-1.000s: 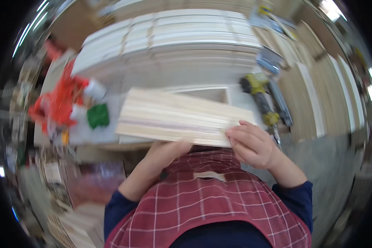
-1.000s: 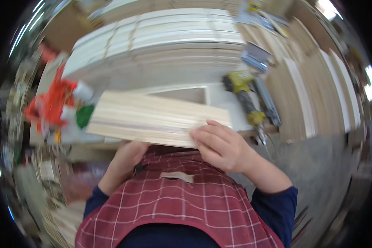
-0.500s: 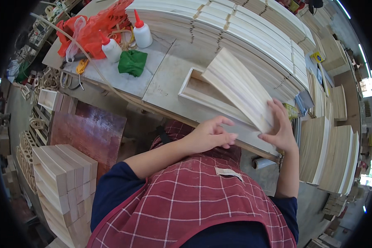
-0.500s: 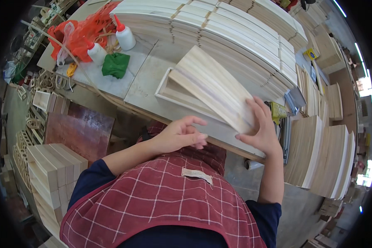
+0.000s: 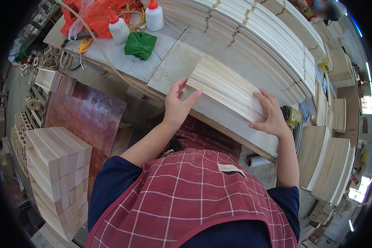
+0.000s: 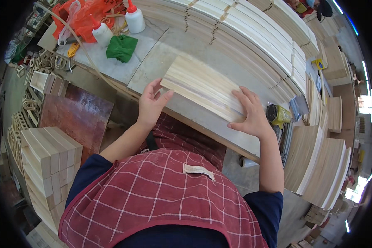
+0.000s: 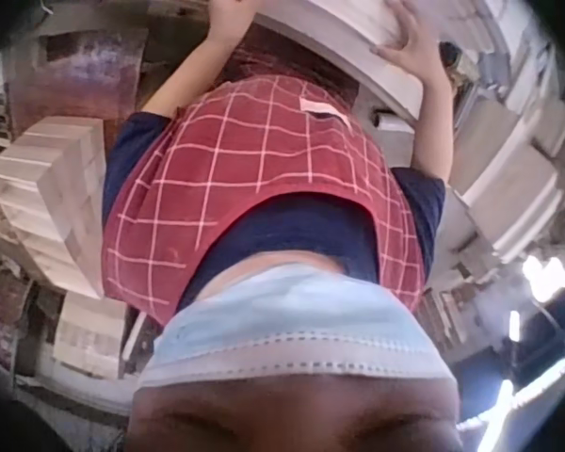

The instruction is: Assembling wooden box components using glue and a pneumatic nail gun.

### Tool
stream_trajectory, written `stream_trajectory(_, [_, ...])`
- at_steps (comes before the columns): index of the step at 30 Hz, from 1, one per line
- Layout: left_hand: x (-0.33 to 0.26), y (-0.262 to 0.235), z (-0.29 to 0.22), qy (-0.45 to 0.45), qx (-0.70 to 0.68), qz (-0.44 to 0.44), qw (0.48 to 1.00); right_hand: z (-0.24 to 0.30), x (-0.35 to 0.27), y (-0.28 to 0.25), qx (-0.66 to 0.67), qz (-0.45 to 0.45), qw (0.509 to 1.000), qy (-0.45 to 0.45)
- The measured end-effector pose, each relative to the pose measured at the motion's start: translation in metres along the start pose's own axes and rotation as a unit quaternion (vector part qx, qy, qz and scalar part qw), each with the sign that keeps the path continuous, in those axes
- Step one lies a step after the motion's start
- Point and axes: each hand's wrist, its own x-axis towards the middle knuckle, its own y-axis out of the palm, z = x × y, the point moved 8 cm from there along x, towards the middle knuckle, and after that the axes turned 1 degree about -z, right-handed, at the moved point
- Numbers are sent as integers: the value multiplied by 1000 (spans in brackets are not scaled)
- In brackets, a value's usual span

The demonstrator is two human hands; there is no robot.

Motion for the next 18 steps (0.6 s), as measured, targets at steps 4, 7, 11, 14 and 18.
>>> stream_trajectory(4, [5,10,4,36,-17,25,999,0,-2,-3,-5,-4,1000,7])
stream_trajectory(7, [9,6,10,62,1,0,998,-3,-1,-1,-7,-2,1000,10])
stream_trajectory(11, [11,4,10,65,21,-11,998,-4,0,-1,-12,3,1000,12])
stream_trajectory(14, [12,5,8,71,41,-9,997,-5,2,-1,-9,5,1000,14])
stream_trajectory(18, [14,2,11,68,42,-13,997,-4,3,-1,-10,5,1000,12])
